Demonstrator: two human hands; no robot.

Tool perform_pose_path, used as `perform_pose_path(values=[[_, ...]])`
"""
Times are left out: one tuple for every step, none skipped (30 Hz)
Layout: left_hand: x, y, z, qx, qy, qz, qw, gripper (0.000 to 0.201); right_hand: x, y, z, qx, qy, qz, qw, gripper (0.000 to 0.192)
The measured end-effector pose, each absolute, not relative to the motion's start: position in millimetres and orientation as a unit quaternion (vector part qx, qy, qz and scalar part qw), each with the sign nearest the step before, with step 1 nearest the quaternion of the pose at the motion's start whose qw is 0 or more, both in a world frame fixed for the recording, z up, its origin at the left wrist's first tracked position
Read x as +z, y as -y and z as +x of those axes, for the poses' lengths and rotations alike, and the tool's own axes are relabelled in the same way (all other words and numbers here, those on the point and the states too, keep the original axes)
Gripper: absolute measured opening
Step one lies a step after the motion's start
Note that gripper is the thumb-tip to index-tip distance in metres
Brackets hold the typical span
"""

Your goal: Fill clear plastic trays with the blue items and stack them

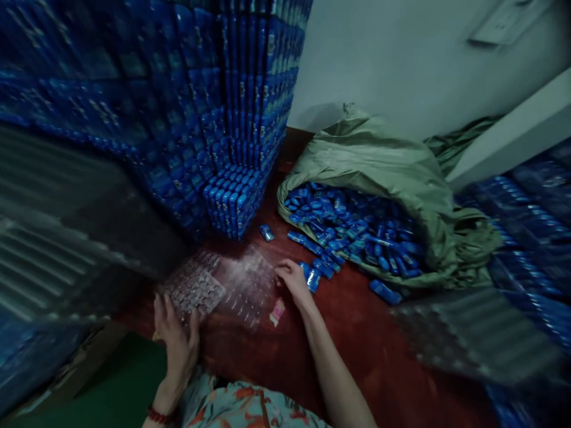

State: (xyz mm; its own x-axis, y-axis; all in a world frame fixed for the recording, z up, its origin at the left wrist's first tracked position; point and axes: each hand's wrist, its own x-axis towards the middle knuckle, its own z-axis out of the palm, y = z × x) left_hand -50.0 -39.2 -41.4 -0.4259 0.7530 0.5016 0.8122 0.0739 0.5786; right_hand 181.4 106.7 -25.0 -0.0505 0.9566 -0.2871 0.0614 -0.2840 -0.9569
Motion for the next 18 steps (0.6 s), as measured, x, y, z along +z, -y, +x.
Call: perform_pose_path(values=[[-32.5,35.6,-44.2,-0.438,0.706,-0.555,0.03,0.071,-27.6,-90.3,201.3,0.556,0.437,-0.583,0.4,0.024],[-24.5,30.1,-36.7,-0.451,0.681,-0.577,0.01,0.066,-31.2,-72.3,218.9,0.544,0.423,-0.602,0.404,0.026],[-17.9,22.7,-27.4,-0.456,0.656,-0.601,-0.023,0.059,-35.6,-53.3,233.6,0.531,0.406,-0.624,0.405,0.029],[-12.9,13.7,-16.4,-0.452,0.631,-0.627,-0.065,0.052,-40.2,-34.2,245.3,0.515,0.383,-0.65,0.406,0.033],[-9.9,3.5,-4.0,-0.438,0.605,-0.656,-0.108,0.047,-44.2,-15.8,254.0,0.503,0.365,-0.671,0.404,0.036],[-8.6,-7.4,9.3,-0.414,0.581,-0.685,-0.148,0.043,-47.2,1.1,260.2,0.496,0.35,-0.69,0.394,0.039],[-8.9,-18.4,23.2,-0.379,0.561,-0.714,-0.178,0.042,-48.4,15.7,264.3,0.483,0.343,-0.71,0.381,0.041],[-10.6,-28.6,37.0,-0.337,0.547,-0.74,-0.197,0.042,-47.7,27.3,267.0,0.459,0.349,-0.732,0.363,0.042],[-13.2,-37.4,50.1,-0.288,0.54,-0.763,-0.209,0.044,-45.1,35.3,268.9,0.42,0.365,-0.758,0.341,0.041],[-16.3,-44.2,62.2,-0.241,0.536,-0.78,-0.213,0.049,-41.1,39.3,270.6,0.367,0.39,-0.782,0.32,0.039],[-19.7,-48.7,72.9,-0.198,0.533,-0.794,-0.215,0.057,-36.3,39.3,272.5,0.31,0.423,-0.796,0.302,0.036],[-23.1,-50.5,81.8,-0.163,0.526,-0.806,-0.217,0.067,-31.5,35.5,274.9,0.259,0.46,-0.798,0.293,0.033],[-26.3,-49.8,88.9,-0.133,0.513,-0.818,-0.222,0.077,-27.5,28.2,277.9,0.22,0.496,-0.788,0.292,0.032],[-29.3,-46.9,94.2,-0.106,0.496,-0.83,-0.231,0.088,-24.7,18.1,281.3,0.196,0.527,-0.771,0.299,0.031],[-31.9,-42.3,97.7,-0.079,0.477,-0.841,-0.243,0.098,-23.3,5.8,285.0,0.184,0.557,-0.749,0.308,0.03],[-34.1,-36.7,99.7,-0.051,0.456,-0.851,-0.256,0.105,-23.4,-7.9,288.7,0.179,0.585,-0.726,0.313,0.028],[-35.8,-31.0,100.2,-0.026,0.433,-0.86,-0.269,0.11,-24.5,-22.1,292.2,0.176,0.613,-0.706,0.307,0.027],[-36.9,-26.1,99.6,-0.004,0.409,-0.868,-0.281,0.112,-26.3,-36.1,295.2,0.176,0.645,-0.687,0.286,0.031]])
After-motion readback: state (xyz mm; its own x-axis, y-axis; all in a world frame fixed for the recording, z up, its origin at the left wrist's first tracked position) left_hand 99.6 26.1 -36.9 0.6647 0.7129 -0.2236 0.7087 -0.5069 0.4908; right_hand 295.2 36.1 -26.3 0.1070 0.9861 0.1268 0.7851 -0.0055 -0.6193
